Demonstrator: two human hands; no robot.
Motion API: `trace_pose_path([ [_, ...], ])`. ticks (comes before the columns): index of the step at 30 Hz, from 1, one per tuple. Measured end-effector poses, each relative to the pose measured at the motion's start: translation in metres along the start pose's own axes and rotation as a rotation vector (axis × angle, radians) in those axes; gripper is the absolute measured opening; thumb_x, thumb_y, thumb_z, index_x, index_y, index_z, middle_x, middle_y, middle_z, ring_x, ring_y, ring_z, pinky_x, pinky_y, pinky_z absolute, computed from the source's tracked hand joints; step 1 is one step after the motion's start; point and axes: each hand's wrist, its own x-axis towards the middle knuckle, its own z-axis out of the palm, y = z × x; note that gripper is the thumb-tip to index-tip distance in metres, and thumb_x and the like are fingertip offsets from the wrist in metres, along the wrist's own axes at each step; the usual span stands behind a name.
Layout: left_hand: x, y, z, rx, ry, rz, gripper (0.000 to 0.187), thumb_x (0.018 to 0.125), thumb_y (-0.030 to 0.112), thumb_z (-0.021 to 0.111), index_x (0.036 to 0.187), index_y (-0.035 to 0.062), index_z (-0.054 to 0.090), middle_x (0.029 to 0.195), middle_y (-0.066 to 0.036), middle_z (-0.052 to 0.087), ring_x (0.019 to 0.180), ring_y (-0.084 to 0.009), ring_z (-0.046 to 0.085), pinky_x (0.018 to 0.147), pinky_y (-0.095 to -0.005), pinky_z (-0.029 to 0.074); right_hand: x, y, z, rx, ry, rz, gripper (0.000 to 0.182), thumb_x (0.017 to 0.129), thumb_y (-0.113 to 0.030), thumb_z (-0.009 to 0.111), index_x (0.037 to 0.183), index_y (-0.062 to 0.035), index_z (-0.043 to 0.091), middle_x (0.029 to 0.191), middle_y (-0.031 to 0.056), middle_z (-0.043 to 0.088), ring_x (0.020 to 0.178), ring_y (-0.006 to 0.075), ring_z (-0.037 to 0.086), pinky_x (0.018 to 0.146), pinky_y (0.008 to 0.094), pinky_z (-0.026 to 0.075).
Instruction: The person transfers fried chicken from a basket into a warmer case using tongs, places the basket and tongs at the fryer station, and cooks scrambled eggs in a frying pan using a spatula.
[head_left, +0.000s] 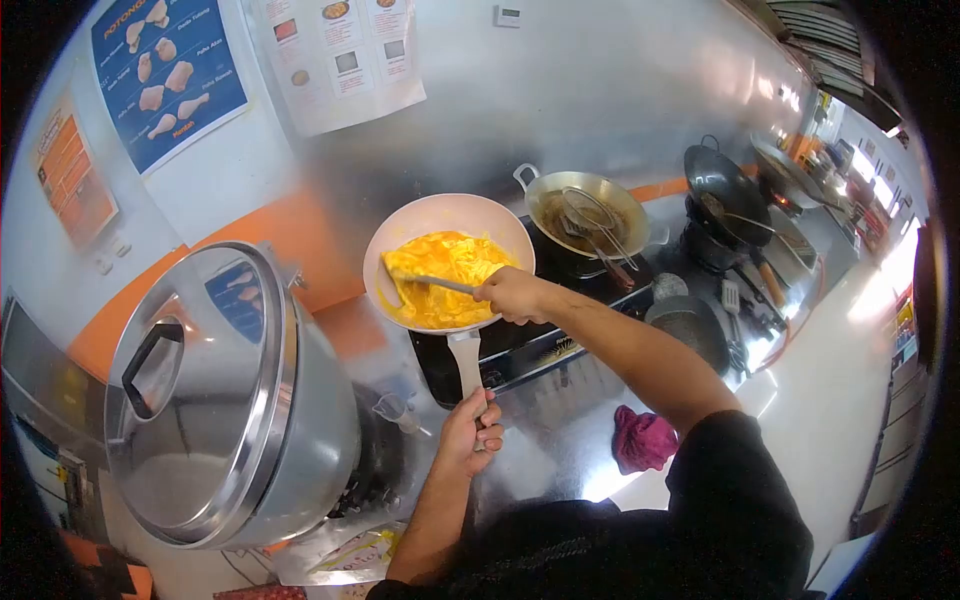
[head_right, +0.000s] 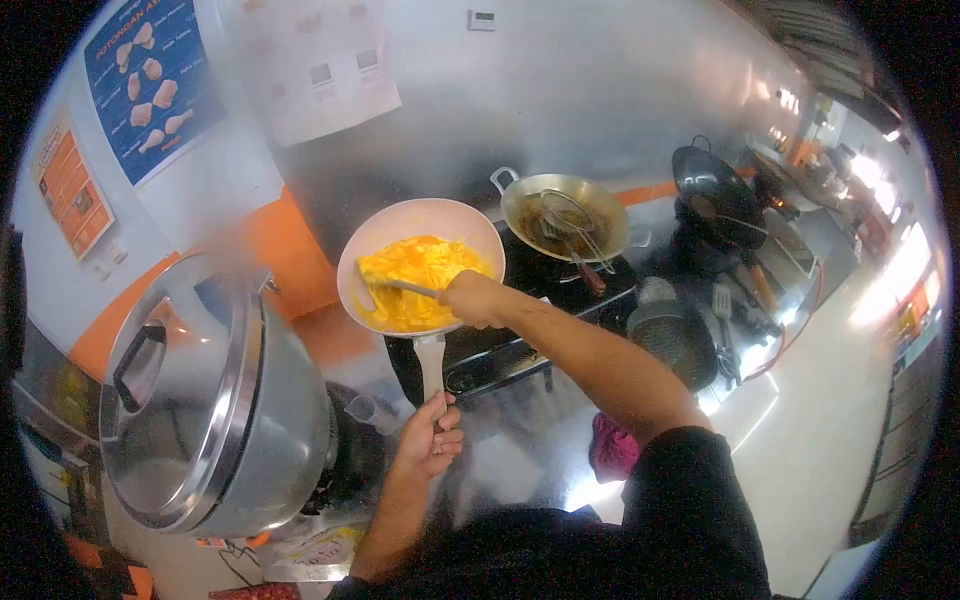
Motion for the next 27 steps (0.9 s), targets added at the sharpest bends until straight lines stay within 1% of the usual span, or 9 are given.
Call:
trace_pose_path([
  [2,-0.001,0.000,-0.001,-0.005,0.007,0.010,0.020,0.090,0.033,0.049,0.096,0.0143,0.045,0.061,0.004,0.036,0.043,-0.0044,0.028,0.039,-0.0193,0.025,0.005,0.009,-0.005,0.455,-0.075,0.055,0.026,0.086,-0.021,0.051,0.094,0.0027,0.054,0.052,-0.0016,0.038,0.035,0.0105,0.030,0.033,0.0257,0.026],
  [5,-0.001,0.000,-0.002,0.012,0.029,0.019,0.020,0.091,0.033,0.049,0.097,0.0136,0.045,0.061,0.004,0.036,0.043,-0.0047,0.028,0.039,-0.0197,0.025,-0.011,0.011,-0.024,0.794,-0.187,0.099,0.025,0.088,-0.020,0.049,0.101,0.0007,0.049,0.054,-0.0047,0.031,0.037,0.0057,0.026,0.032,0.0206,0.021],
  [6,-0.001,0.000,-0.003,0.015,0.032,0.011,0.020,0.091,0.032,0.049,0.097,0.0135,0.044,0.061,0.004,0.036,0.043,-0.0048,0.028,0.039,-0.0197,0.025,-0.012,0.009,-0.030,0.853,-0.213,0.182,0.030,0.096,-0.025,0.031,0.111,-0.0023,0.045,0.054,-0.0063,0.028,0.036,0.0031,0.023,0.030,0.0181,0.017],
  [11,-0.001,0.000,-0.003,-0.004,0.013,0.008,0.020,0.091,0.032,0.048,0.097,0.0134,0.045,0.061,0.003,0.037,0.043,-0.0049,0.028,0.040,-0.0196,0.025,-0.046,0.004,-0.061,1.096,-0.282,0.280,0.030,0.096,-0.024,0.030,0.111,-0.0023,0.045,0.056,-0.0063,0.030,0.036,0.0026,0.023,0.029,0.0165,0.017],
  [15,-0.002,0.000,-0.004,0.014,0.018,0.001,0.020,0.091,0.033,0.049,0.095,0.0137,0.046,0.062,0.004,0.038,0.044,-0.0051,0.029,0.041,-0.0202,0.026,-0.066,-0.002,-0.074,0.576,-0.131,0.101,0.031,0.094,-0.023,0.036,0.100,0.0028,0.052,0.058,-0.0024,0.038,0.038,0.0062,0.031,0.034,0.0225,0.025],
  [17,-0.002,0.000,-0.003,0.024,0.014,0.002,0.020,0.091,0.033,0.050,0.095,0.0139,0.047,0.063,0.004,0.039,0.046,-0.0053,0.031,0.042,-0.0208,0.028,-0.075,-0.013,-0.074,-0.196,0.224,-0.097,0.031,0.090,-0.022,0.042,0.092,0.0024,0.060,0.063,0.0073,0.054,0.044,0.0146,0.048,0.041,0.0289,0.037],
  [18,-0.003,0.000,-0.002,0.026,0.029,0.001,0.020,0.091,0.033,0.049,0.095,0.0140,0.046,0.062,0.004,0.038,0.045,-0.0050,0.030,0.041,-0.0201,0.026,-0.069,-0.006,-0.078,-0.473,0.361,-0.292,0.026,0.084,-0.020,0.051,0.084,0.0014,0.065,0.075,0.0186,0.063,0.062,0.0249,0.062,0.054,0.0357,0.047],
  [21,-0.003,0.000,-0.001,0.030,0.040,0.005,0.020,0.091,0.034,0.049,0.095,0.0142,0.045,0.062,0.004,0.038,0.044,-0.0046,0.029,0.040,-0.0193,0.025,-0.079,-0.016,-0.081,-0.819,0.523,-0.360,0.021,0.079,-0.017,0.055,0.084,0.0004,0.065,0.080,0.0205,0.063,0.076,0.0302,0.064,0.066,0.0406,0.049],
  [27,-0.001,-0.002,-0.003,0.046,0.051,0.009,0.021,0.091,0.035,0.049,0.095,0.0144,0.046,0.062,0.004,0.038,0.044,-0.0048,0.029,0.040,-0.0196,0.026,-0.100,-0.068,-0.070,-1.234,0.392,-0.020,0.017,0.077,-0.015,0.056,0.084,-0.0044,0.067,0.086,0.0135,0.066,0.082,0.0273,0.064,0.072,0.0398,0.050],
])
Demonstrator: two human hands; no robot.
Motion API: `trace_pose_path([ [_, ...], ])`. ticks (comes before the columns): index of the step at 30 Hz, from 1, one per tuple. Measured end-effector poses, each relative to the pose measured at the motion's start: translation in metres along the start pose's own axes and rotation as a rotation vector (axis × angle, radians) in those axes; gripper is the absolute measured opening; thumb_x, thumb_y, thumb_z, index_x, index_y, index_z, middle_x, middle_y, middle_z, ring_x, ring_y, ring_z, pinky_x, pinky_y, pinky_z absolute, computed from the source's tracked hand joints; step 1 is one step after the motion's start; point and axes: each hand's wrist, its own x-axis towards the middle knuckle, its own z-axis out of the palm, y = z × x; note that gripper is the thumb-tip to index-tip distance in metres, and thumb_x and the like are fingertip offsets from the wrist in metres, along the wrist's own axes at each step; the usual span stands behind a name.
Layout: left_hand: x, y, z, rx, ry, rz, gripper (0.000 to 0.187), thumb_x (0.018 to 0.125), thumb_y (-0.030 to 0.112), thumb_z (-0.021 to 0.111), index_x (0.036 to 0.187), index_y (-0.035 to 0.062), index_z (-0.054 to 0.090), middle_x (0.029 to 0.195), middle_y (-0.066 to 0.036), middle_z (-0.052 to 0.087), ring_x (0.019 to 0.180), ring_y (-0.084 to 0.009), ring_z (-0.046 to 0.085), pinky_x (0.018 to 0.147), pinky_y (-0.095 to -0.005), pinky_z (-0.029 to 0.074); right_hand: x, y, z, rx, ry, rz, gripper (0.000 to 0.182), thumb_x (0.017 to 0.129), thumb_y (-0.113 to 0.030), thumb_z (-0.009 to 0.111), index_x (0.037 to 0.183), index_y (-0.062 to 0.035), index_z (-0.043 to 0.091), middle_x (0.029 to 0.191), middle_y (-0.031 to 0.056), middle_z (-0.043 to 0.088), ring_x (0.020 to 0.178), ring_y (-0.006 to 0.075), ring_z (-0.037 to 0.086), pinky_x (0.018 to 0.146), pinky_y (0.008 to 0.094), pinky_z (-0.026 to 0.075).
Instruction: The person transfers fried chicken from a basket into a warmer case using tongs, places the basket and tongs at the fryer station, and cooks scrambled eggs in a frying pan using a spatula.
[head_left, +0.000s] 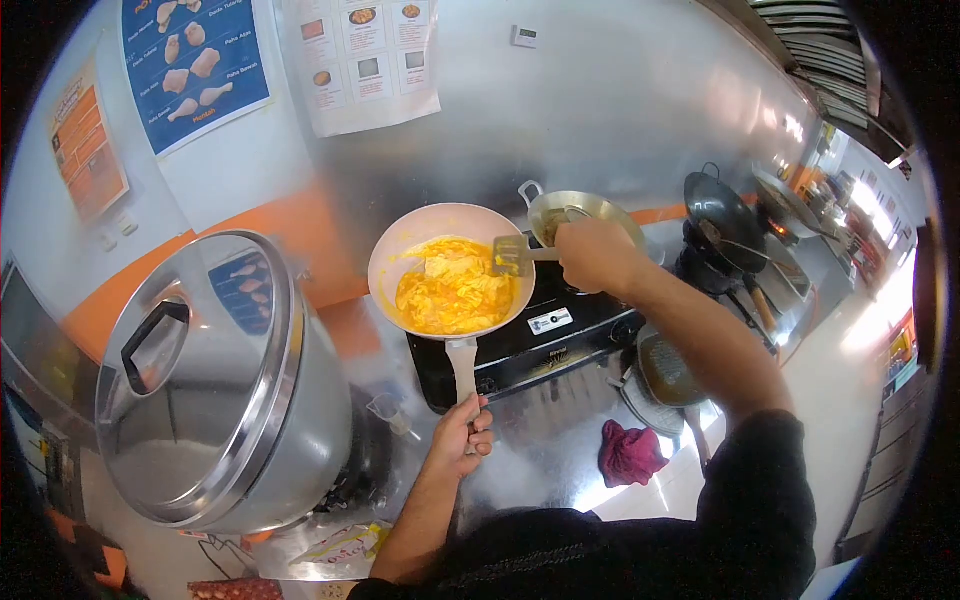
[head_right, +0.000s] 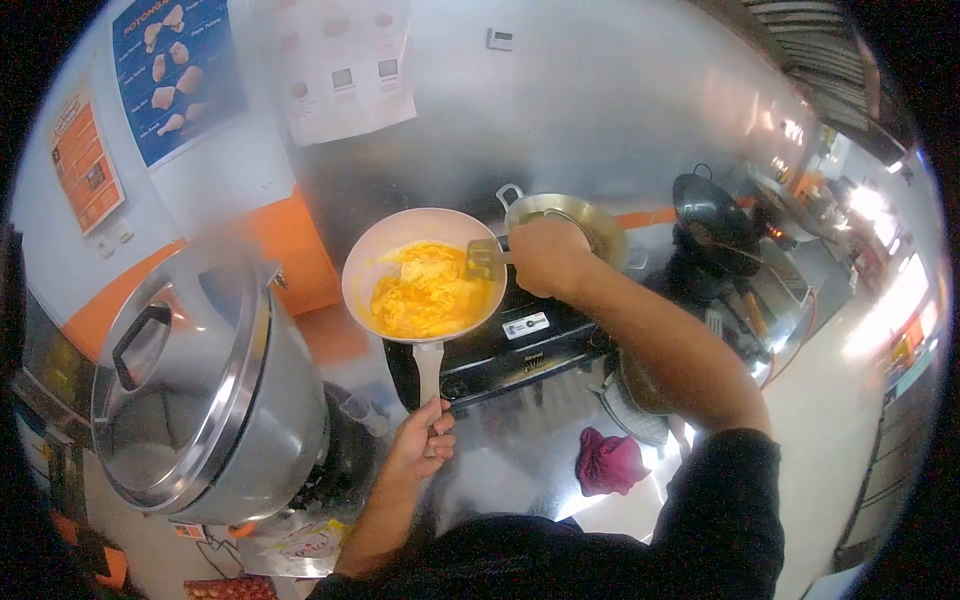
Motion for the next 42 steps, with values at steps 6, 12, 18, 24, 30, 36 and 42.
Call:
trace_pose_path([
  [6,0.003,-0.003,-0.004,0.013,-0.004,0.013,0.021,0.091,0.035,0.049,0.094,0.0144,0.047,0.062,0.004,0.038,0.044,-0.0052,0.029,0.041,-0.0204,0.026,0.017,-0.018,0.003,-0.102,-0.038,-0.032,0.022,0.077,-0.019,0.059,0.093,-0.0067,0.067,0.092,0.0111,0.066,0.085,0.0252,0.064,0.073,0.0361,0.051],
  [12,0.002,-0.002,-0.006,0.007,-0.031,0.011,0.020,0.090,0.034,0.050,0.093,0.0148,0.047,0.061,0.004,0.038,0.045,-0.0051,0.030,0.041,-0.0209,0.027,0.067,-0.009,0.026,0.010,-0.044,0.073,0.027,0.076,-0.024,0.060,0.096,-0.0069,0.066,0.095,0.0113,0.066,0.090,0.0263,0.064,0.076,0.0374,0.051],
  [18,0.005,-0.002,-0.005,0.006,-0.063,0.000,0.020,0.089,0.034,0.051,0.089,0.0153,0.046,0.061,0.004,0.039,0.045,-0.0055,0.031,0.042,-0.0225,0.029,0.105,0.011,0.035,0.062,-0.091,0.066,0.031,0.074,-0.024,0.060,0.098,-0.0043,0.065,0.101,0.0138,0.064,0.093,0.0293,0.062,0.079,0.0396,0.049],
  [24,0.003,-0.002,-0.001,0.015,-0.039,-0.011,0.018,0.091,0.032,0.048,0.090,0.0146,0.046,0.061,0.005,0.038,0.044,-0.0043,0.030,0.041,-0.0208,0.028,0.164,0.021,0.087,0.093,-0.022,-0.013,0.028,0.074,-0.024,0.054,0.097,-0.0165,0.068,0.095,0.0097,0.066,0.088,0.0295,0.063,0.076,0.0403,0.050],
  [30,0.004,0.000,-0.005,0.027,-0.055,-0.033,0.018,0.091,0.033,0.049,0.088,0.0155,0.045,0.060,0.004,0.038,0.044,-0.0057,0.030,0.041,-0.0227,0.029,0.142,-0.016,0.079,0.182,0.020,-0.087,0.025,0.075,-0.017,0.055,0.095,-0.0095,0.066,0.099,0.0132,0.065,0.092,0.0298,0.062,0.078,0.0404,0.049],
  [36,0.003,0.000,-0.005,0.013,-0.056,-0.038,0.018,0.091,0.034,0.048,0.089,0.0157,0.045,0.061,0.004,0.038,0.044,-0.0049,0.030,0.041,-0.0209,0.027,0.090,-0.030,0.067,-0.038,0.254,-0.296,0.027,0.077,-0.016,0.056,0.101,-0.0224,0.064,0.087,0.0059,0.064,0.081,0.0240,0.064,0.068,0.0372,0.051],
  [42,0.001,0.002,-0.010,0.005,-0.061,-0.026,0.020,0.090,0.035,0.049,0.089,0.0155,0.047,0.061,0.005,0.039,0.044,-0.0042,0.029,0.041,-0.0193,0.026,0.049,-0.025,0.045,-0.124,0.403,-0.401,0.033,0.076,-0.016,0.057,0.107,-0.0255,0.062,0.082,0.0033,0.061,0.074,0.0218,0.063,0.059,0.0364,0.050],
])
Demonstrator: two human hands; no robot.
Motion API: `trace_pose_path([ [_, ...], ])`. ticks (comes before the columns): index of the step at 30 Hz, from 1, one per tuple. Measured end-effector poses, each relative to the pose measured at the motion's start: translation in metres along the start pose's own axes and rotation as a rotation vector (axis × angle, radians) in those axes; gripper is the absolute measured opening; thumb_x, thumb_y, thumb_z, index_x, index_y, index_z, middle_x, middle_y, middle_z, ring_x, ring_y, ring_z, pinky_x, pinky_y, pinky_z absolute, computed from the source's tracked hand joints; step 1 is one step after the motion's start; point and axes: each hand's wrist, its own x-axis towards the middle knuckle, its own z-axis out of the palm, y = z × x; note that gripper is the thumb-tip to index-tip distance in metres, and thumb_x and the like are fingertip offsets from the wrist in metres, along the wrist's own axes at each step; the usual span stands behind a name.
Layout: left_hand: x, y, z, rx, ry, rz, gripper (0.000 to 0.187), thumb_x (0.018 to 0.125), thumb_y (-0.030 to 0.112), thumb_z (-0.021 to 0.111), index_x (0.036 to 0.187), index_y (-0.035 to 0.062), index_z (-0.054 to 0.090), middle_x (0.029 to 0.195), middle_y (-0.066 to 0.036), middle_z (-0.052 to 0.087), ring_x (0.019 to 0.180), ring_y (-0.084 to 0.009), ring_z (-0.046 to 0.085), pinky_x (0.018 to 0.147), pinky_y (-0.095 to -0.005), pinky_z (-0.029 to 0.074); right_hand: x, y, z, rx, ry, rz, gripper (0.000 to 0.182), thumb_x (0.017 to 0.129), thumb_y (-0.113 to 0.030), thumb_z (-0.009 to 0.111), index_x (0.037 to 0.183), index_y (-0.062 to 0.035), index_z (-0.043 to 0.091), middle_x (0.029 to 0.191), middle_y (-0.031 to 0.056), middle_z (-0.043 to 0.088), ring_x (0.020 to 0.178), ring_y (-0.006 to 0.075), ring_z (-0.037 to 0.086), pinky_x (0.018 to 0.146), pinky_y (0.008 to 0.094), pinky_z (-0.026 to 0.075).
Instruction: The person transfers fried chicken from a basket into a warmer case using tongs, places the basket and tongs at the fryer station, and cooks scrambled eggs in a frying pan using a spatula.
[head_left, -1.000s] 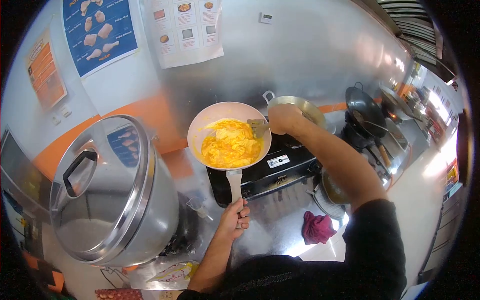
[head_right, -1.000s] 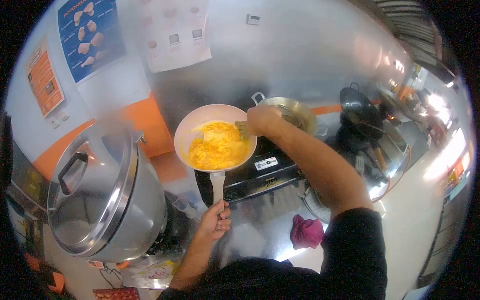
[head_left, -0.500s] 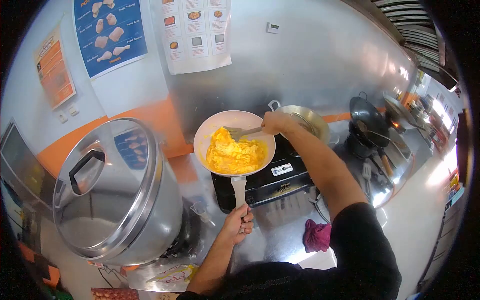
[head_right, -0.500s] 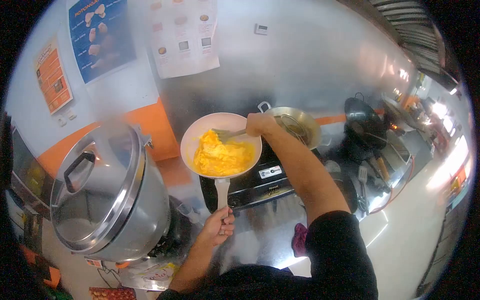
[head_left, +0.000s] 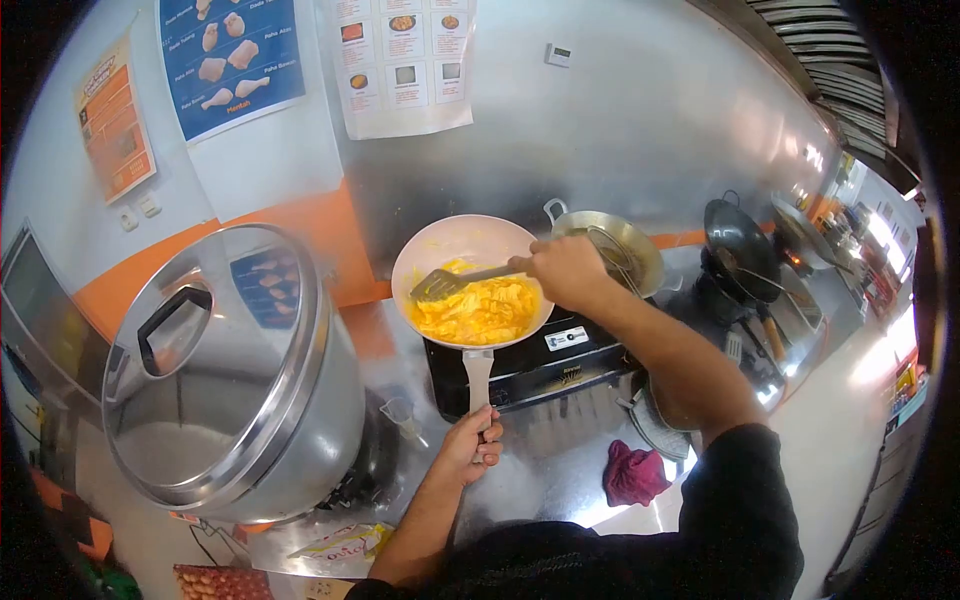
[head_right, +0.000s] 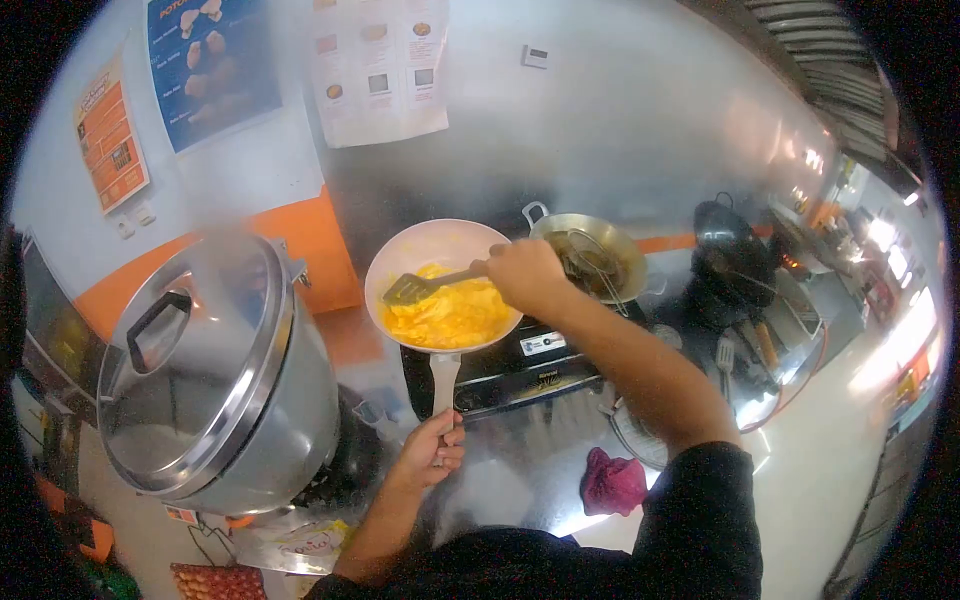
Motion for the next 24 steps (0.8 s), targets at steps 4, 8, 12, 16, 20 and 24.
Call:
trace_pose_path([
  [4,0.000,-0.001,0.002,0.016,0.032,0.005,0.021,0.090,0.036,0.049,0.088,0.0154,0.047,0.061,0.005,0.039,0.043,-0.0043,0.029,0.041,-0.0196,0.026,0.004,0.025,-0.019,-0.050,0.041,0.049,0.030,0.075,-0.017,0.058,0.104,-0.0239,0.063,0.083,0.0032,0.061,0.075,0.0220,0.063,0.059,0.0373,0.049],
  [8,0.001,-0.003,-0.001,0.027,0.041,0.008,0.021,0.090,0.036,0.049,0.088,0.0152,0.047,0.061,0.005,0.039,0.043,-0.0043,0.029,0.041,-0.0196,0.026,0.015,0.050,-0.030,-0.151,0.026,0.126,0.016,0.075,-0.016,0.059,0.089,-0.0202,0.066,0.085,0.0043,0.063,0.076,0.0227,0.063,0.061,0.0382,0.050],
  [12,0.001,-0.003,-0.004,0.033,0.025,0.009,0.022,0.091,0.036,0.049,0.091,0.0149,0.045,0.060,0.004,0.038,0.044,-0.0052,0.030,0.041,-0.0220,0.028,0.027,0.069,-0.022,-0.249,-0.215,0.184,0.009,0.073,-0.018,0.063,0.079,-0.0160,0.069,0.081,0.0060,0.067,0.079,0.0239,0.065,0.063,0.0365,0.052],
  [16,0.001,-0.004,-0.003,0.029,0.037,0.007,0.021,0.092,0.036,0.047,0.088,0.0149,0.047,0.061,0.005,0.039,0.043,-0.0044,0.030,0.041,-0.0200,0.027,0.035,0.095,0.003,-0.100,-0.281,0.200,0.013,0.068,-0.019,0.065,0.078,-0.0121,0.069,0.080,0.0072,0.067,0.078,0.0255,0.065,0.063,0.0382,0.052],
  [20,0.001,-0.004,-0.007,0.035,0.010,0.009,0.023,0.090,0.037,0.049,0.090,0.0150,0.045,0.061,0.004,0.038,0.044,-0.0052,0.030,0.041,-0.0216,0.028,0.035,0.112,0.011,-0.111,-0.401,0.249,0.022,0.067,-0.018,0.062,0.086,-0.0222,0.070,0.078,0.0057,0.066,0.077,0.0250,0.064,0.066,0.0376,0.051],
  [24,0.004,-0.005,-0.011,0.046,0.008,0.004,0.022,0.091,0.037,0.049,0.090,0.0154,0.045,0.061,0.004,0.038,0.045,-0.0054,0.030,0.042,-0.0220,0.028,0.028,0.123,0.025,-0.003,-0.601,0.165,0.026,0.068,-0.022,0.064,0.093,-0.0228,0.069,0.078,0.0068,0.066,0.074,0.0253,0.062,0.063,0.0379,0.049],
])
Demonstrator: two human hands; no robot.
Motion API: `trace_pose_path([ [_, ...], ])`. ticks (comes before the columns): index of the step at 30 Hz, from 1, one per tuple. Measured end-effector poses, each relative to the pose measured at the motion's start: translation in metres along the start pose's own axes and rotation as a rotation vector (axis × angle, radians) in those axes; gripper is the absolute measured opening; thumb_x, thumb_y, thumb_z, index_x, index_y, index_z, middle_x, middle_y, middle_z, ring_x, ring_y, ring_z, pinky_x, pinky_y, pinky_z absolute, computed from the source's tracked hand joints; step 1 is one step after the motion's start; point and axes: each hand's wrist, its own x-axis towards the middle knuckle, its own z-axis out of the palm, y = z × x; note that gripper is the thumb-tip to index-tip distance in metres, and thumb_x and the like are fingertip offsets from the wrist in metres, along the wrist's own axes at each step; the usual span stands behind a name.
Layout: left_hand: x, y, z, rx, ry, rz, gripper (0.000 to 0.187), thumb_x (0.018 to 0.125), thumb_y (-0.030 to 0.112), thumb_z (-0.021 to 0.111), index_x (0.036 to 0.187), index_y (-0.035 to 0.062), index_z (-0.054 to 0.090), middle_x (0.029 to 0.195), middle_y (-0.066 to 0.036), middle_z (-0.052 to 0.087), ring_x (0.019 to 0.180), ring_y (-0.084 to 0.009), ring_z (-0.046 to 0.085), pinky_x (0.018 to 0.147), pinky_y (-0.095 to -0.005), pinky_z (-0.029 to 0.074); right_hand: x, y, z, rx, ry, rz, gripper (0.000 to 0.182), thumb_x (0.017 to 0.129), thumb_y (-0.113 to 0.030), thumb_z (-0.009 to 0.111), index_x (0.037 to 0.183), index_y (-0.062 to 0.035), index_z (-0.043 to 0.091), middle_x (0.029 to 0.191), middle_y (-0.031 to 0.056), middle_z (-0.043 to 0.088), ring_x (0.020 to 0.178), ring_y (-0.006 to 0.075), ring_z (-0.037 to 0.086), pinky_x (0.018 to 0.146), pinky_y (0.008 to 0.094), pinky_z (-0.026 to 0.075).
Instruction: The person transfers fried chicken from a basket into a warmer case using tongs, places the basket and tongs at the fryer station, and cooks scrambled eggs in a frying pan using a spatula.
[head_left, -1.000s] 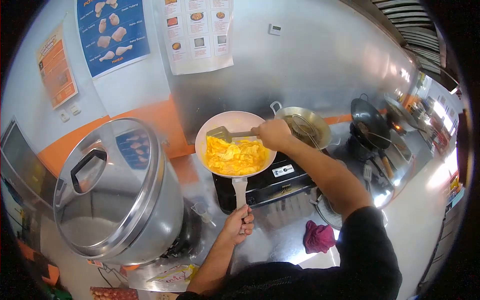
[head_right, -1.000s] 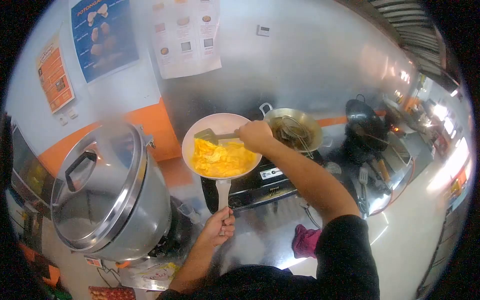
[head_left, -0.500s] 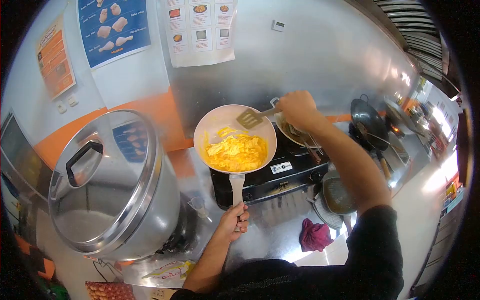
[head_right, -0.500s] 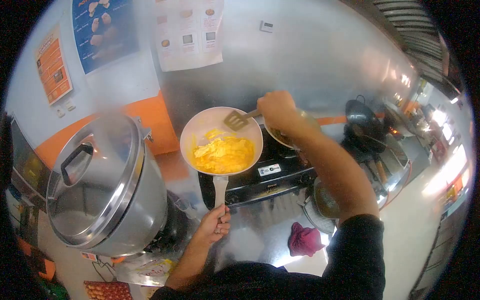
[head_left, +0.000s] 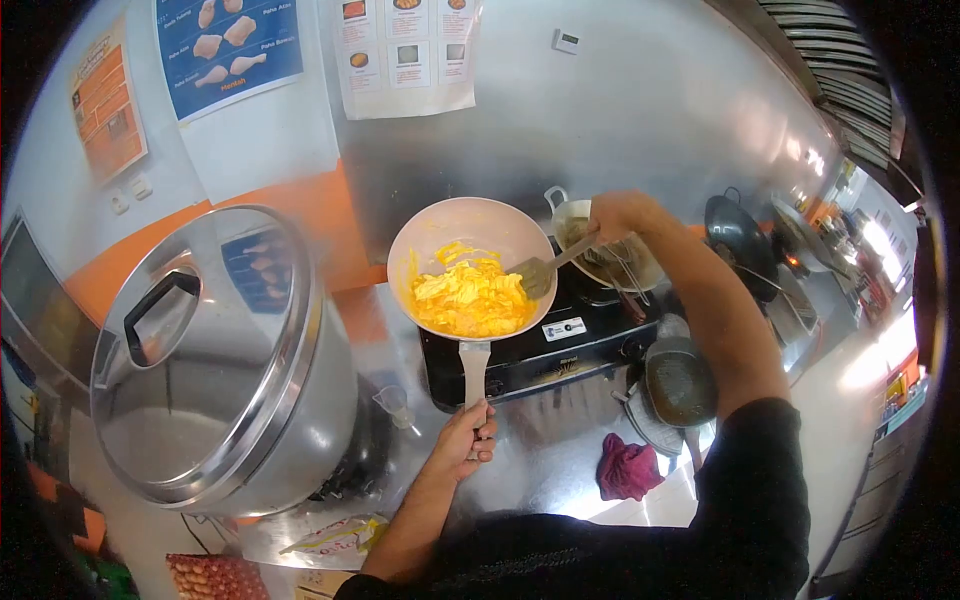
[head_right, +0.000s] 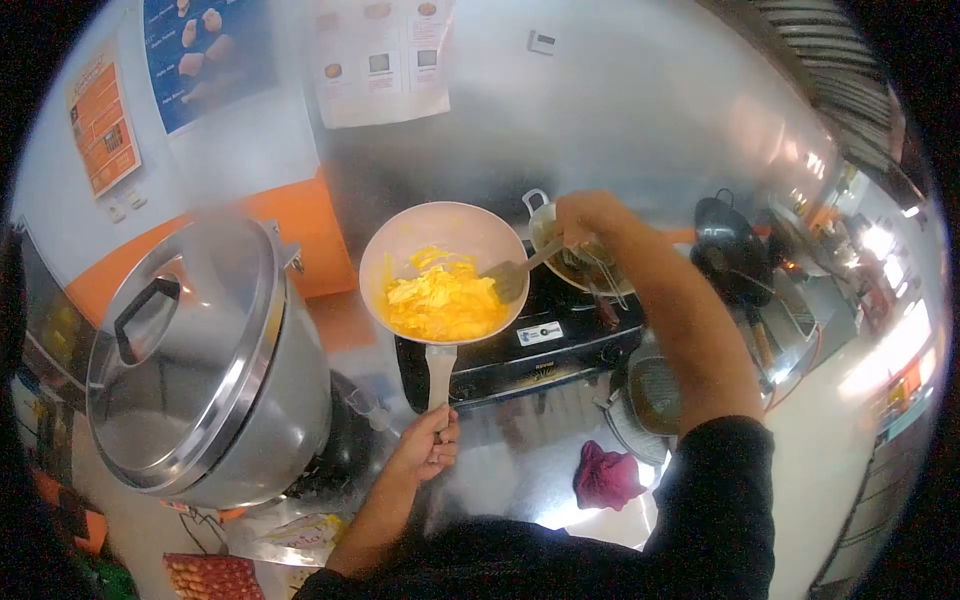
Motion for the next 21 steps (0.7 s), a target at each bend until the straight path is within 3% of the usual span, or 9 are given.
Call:
trace_pose_path([
  [5,-0.002,0.001,0.005,-0.002,0.013,0.000,0.022,0.091,0.037,0.049,0.089,0.0152,0.045,0.061,0.004,0.038,0.045,-0.0056,0.030,0.042,-0.0226,0.029,-0.016,-0.012,0.007,0.174,-0.161,-0.060,0.026,0.073,-0.023,0.063,0.097,-0.0184,0.068,0.079,0.0080,0.066,0.074,0.0238,0.062,0.064,0.0378,0.047],
  [10,-0.004,0.001,0.010,-0.002,0.030,0.000,0.021,0.092,0.036,0.045,0.090,0.0148,0.045,0.062,0.004,0.038,0.043,-0.0045,0.030,0.040,-0.0210,0.028,-0.035,-0.019,0.030,0.346,-0.013,-0.171,0.030,0.075,-0.022,0.062,0.103,-0.0141,0.066,0.085,0.0105,0.067,0.076,0.0254,0.062,0.070,0.0369,0.047],
  [13,-0.001,0.000,0.007,-0.016,0.028,-0.003,0.020,0.092,0.035,0.046,0.090,0.0149,0.045,0.062,0.005,0.039,0.043,-0.0044,0.030,0.040,-0.0212,0.028,-0.039,-0.035,0.044,0.539,-0.082,-0.155,0.033,0.075,-0.022,0.061,0.106,-0.0113,0.064,0.084,0.0125,0.067,0.075,0.0256,0.062,0.072,0.0358,0.047],
  [16,-0.002,0.001,0.008,-0.007,0.025,-0.002,0.020,0.092,0.035,0.046,0.089,0.0151,0.045,0.062,0.004,0.039,0.043,-0.0043,0.030,0.039,-0.0211,0.028,-0.046,-0.061,0.054,0.589,0.070,-0.170,0.033,0.075,-0.021,0.062,0.105,-0.0089,0.064,0.080,0.0138,0.066,0.072,0.0240,0.062,0.070,0.0344,0.047],
  [21,-0.004,0.003,0.010,-0.004,0.046,-0.005,0.020,0.092,0.035,0.046,0.089,0.0151,0.045,0.062,0.005,0.039,0.043,-0.0042,0.029,0.039,-0.0206,0.027,-0.040,-0.088,0.066,0.763,0.126,-0.147,0.034,0.076,-0.022,0.062,0.104,-0.0036,0.064,0.077,0.0136,0.065,0.065,0.0209,0.059,0.065,0.0327,0.046],
])
